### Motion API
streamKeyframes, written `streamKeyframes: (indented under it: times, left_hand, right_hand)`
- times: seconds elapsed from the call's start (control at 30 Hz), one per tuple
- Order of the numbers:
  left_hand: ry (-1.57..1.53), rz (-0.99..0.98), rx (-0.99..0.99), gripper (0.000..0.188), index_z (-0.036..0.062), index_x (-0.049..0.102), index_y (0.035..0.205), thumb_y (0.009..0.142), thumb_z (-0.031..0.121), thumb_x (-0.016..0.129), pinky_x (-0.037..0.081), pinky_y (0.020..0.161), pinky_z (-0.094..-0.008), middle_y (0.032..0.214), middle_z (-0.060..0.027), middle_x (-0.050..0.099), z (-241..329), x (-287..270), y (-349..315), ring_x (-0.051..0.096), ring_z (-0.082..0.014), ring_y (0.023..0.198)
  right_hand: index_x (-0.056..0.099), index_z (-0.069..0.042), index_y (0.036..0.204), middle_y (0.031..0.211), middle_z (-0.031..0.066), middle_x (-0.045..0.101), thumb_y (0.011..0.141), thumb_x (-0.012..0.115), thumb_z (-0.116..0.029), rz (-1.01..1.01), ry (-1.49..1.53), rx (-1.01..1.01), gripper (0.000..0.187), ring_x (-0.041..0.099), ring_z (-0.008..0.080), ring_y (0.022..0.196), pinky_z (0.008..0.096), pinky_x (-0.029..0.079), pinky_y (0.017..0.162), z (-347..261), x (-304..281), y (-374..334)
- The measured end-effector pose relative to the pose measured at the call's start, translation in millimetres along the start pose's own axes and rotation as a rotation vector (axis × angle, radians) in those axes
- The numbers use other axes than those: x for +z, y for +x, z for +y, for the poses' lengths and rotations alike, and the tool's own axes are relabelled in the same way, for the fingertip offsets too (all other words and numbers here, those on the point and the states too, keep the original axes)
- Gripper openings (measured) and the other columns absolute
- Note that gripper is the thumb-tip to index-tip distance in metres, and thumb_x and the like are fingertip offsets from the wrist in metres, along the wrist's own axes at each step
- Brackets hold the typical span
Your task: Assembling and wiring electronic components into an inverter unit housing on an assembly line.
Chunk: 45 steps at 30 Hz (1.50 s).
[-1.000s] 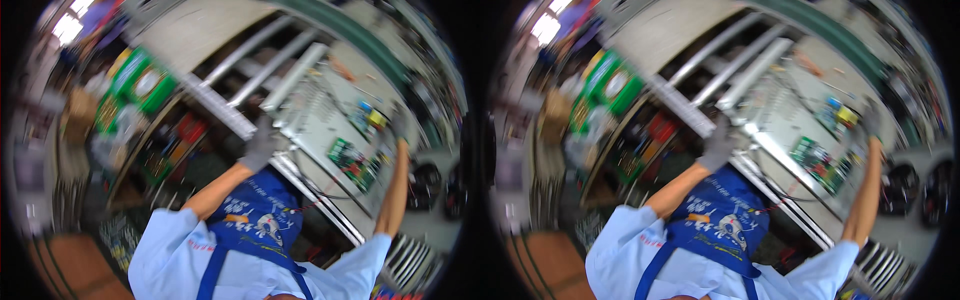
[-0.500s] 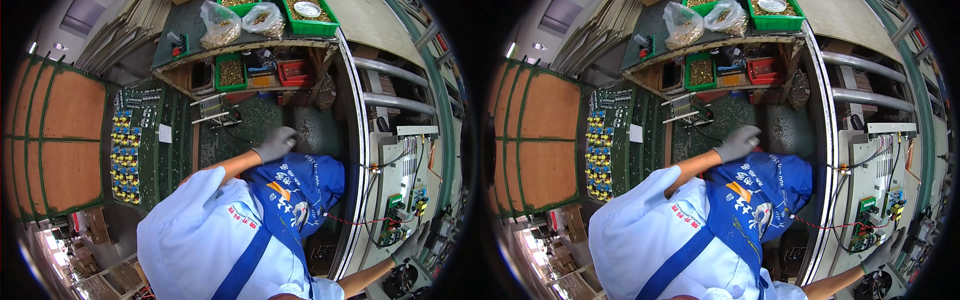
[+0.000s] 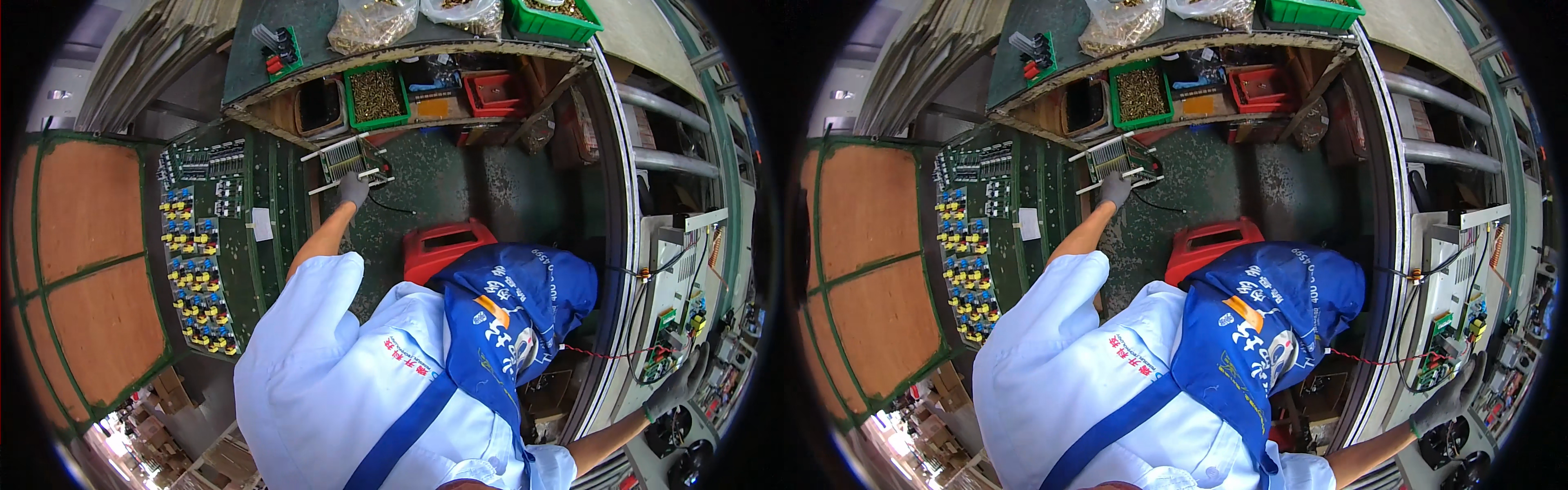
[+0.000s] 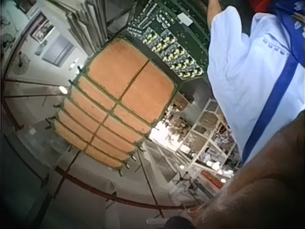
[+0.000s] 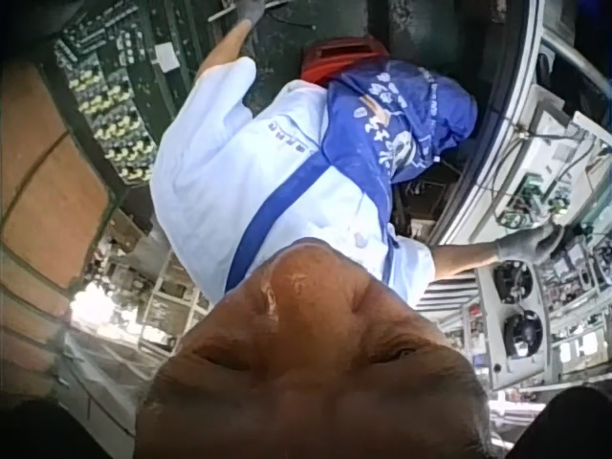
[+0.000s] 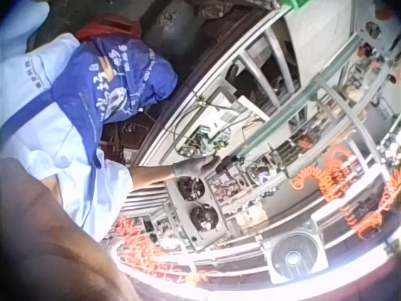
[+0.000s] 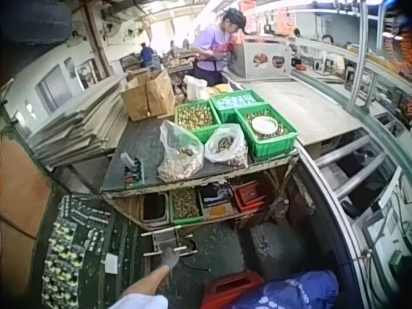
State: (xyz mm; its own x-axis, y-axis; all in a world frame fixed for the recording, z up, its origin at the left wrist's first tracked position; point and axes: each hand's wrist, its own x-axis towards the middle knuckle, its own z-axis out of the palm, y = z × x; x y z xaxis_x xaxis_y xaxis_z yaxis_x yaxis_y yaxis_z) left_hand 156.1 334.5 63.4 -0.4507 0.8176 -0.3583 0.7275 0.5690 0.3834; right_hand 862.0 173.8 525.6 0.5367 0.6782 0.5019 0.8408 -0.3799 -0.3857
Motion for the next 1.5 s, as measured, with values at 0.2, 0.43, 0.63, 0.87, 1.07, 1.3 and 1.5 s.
streamKeyframes:
  times: [0.2, 0.43, 0.63, 0.87, 1.07, 1.3, 1.5]
  left_hand:
    - [0.001, -0.063, -0.135, 0.055, 0.0023, 0.070, 0.106, 0.092, 0.055, 0.062, 0.053, 0.086, -0.0509, 0.110, -0.0235, 0.071, 21, -2, 41, 0.067, -0.0430, 0.104]
    - [0.295, -0.306, -0.133, 0.056, 0.0085, 0.072, 0.119, 0.096, 0.056, 0.052, 0.053, 0.095, -0.0480, 0.126, -0.0191, 0.068, 41, -13, 87, 0.064, -0.0373, 0.119]
    - [0.376, -0.364, -0.026, 0.047, 0.0061, 0.073, 0.115, 0.098, 0.044, 0.051, 0.053, 0.094, -0.0471, 0.123, -0.0196, 0.069, 38, -9, 101, 0.065, -0.0378, 0.116]
    - [0.377, -0.266, 0.020, 0.053, 0.0032, 0.073, 0.111, 0.096, 0.050, 0.053, 0.051, 0.094, -0.0470, 0.118, -0.0231, 0.070, 29, -16, 74, 0.066, -0.0404, 0.112]
    - [0.162, -0.187, 0.056, 0.053, -0.0057, 0.071, 0.103, 0.096, 0.045, 0.058, 0.051, 0.081, -0.0463, 0.107, -0.0253, 0.072, -6, -49, 54, 0.070, -0.0380, 0.093]
    - [-0.442, -0.213, 0.150, 0.046, -0.0080, 0.051, 0.136, 0.095, 0.009, 0.060, 0.050, 0.063, -0.0270, 0.094, -0.0078, 0.070, 100, -152, -63, 0.061, -0.0103, 0.070]
    - [-0.242, -0.207, 0.650, 0.028, -0.0046, 0.071, 0.091, 0.092, 0.023, 0.064, 0.045, 0.067, -0.0362, 0.077, -0.0047, 0.065, 205, -291, -144, 0.056, -0.0126, 0.072]
  right_hand:
    - [0.059, 0.000, 0.139, 0.136, 0.0110, 0.063, 0.105, 0.056, -0.015, -0.101, 0.094, -0.003, 0.037, 0.060, 0.0181, 0.124, 0.0322, 0.046, 0.106, -31, 24, -9]
    - [0.058, -0.001, 0.140, 0.134, 0.0111, 0.064, 0.104, 0.058, -0.012, -0.221, 0.070, -0.049, 0.038, 0.061, 0.0178, 0.120, 0.0319, 0.047, 0.103, -21, 36, -16]
    - [0.059, -0.001, 0.139, 0.132, 0.0103, 0.066, 0.104, 0.057, -0.011, -0.252, 0.099, 0.018, 0.037, 0.061, 0.0155, 0.118, 0.0321, 0.046, 0.104, -14, 38, -42]
    - [0.061, 0.000, 0.137, 0.132, 0.0111, 0.066, 0.104, 0.056, -0.012, -0.245, 0.017, 0.074, 0.035, 0.059, 0.0176, 0.124, 0.0337, 0.044, 0.108, 7, 25, -74]
    - [0.062, 0.000, 0.136, 0.132, 0.0129, 0.066, 0.105, 0.054, -0.013, -0.206, 0.101, 0.189, 0.034, 0.060, 0.0187, 0.124, 0.0324, 0.042, 0.109, 17, 24, -80]
    - [0.068, 0.000, 0.125, 0.121, 0.0105, 0.071, 0.099, 0.063, -0.013, -0.234, 0.466, 0.172, 0.030, 0.065, 0.0173, 0.112, 0.0317, 0.048, 0.101, -69, 116, -93]
    - [0.074, -0.004, 0.108, 0.111, 0.0183, 0.073, 0.091, 0.063, -0.041, -0.777, 0.689, -0.069, 0.041, 0.069, 0.0330, 0.102, 0.0431, 0.053, 0.093, -133, 325, -187]
